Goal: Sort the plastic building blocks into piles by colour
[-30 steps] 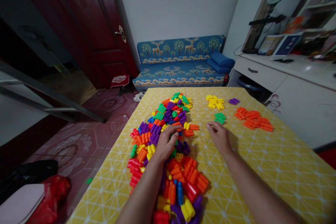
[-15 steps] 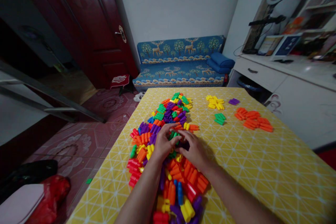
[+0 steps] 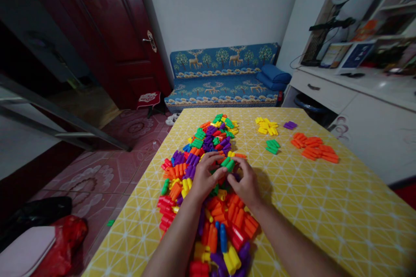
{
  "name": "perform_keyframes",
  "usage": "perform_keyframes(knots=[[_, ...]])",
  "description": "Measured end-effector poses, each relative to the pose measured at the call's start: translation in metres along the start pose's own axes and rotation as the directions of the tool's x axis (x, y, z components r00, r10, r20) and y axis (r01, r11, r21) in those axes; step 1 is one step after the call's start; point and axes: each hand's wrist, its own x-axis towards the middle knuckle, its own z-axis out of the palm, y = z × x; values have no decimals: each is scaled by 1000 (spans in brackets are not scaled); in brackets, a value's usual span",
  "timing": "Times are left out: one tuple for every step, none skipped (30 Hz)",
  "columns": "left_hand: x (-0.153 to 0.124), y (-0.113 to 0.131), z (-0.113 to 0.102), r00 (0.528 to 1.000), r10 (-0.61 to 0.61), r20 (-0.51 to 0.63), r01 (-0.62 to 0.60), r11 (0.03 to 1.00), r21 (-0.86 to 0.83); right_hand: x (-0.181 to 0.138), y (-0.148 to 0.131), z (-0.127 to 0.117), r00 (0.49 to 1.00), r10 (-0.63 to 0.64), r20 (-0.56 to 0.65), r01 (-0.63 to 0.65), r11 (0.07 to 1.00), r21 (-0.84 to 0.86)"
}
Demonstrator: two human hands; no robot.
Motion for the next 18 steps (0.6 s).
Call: perform_keyframes(knots=[[0,3,-1,1000,11,-13,-11,999,44,2,6,-3,998,61,-21,-60,998,14],[0,5,-2,999,33,-29,-30,995,98,5,11,-5,993,117,-29,-116,993,16],[1,8,-5,997,61,-46,-54,986,155,7,17,-7,986,164,-22,-164,986,-4],[2,10,-7,994,86,-62,-71,976,208,9,22,-9,980,200,-7,-200,979,-45],[4,11,-10,992,103,-77,-80,964,253,10,26,-10,975,222,11,-220,971,-98],[8,12,-14,989,113,-94,-80,952,296,11,29,-10,973,230,24,-224,963,-151],[12,12,-19,987,115,-113,-70,938,339,12,31,-9,973,227,33,-216,957,-194],[18,11,-24,985,113,-129,-55,920,389,12,33,-8,976,217,33,-205,954,-221],[26,9,-29,985,106,-136,-35,895,445,12,34,-7,978,205,30,-193,954,-229],[34,7,-34,988,88,-128,-11,861,508,11,34,-6,980,198,25,-188,956,-226],[43,3,-39,993,63,-101,7,816,578,11,35,-4,980,200,23,-190,957,-219],[52,-1,-44,998,25,-59,18,766,643,10,36,-3,978,207,23,-197,957,-214],[61,-6,-48,999,-25,-20,32,717,697,10,36,-2,976,215,27,-204,956,-211],[70,-12,-51,996,-90,20,45,667,744,10,37,-2,974,223,32,-212,955,-208],[78,-17,-53,986,-156,54,56,627,777,10,37,-2,972,231,36,-220,954,-205],[86,-22,-54,973,-213,84,62,598,799,10,37,-2,970,240,39,-228,953,-198],[92,-27,-55,958,-262,113,63,580,812,10,37,-2,968,247,43,-235,953,-190],[98,-30,-55,944,-300,140,61,573,818,10,37,-3,967,252,46,-240,953,-183]])
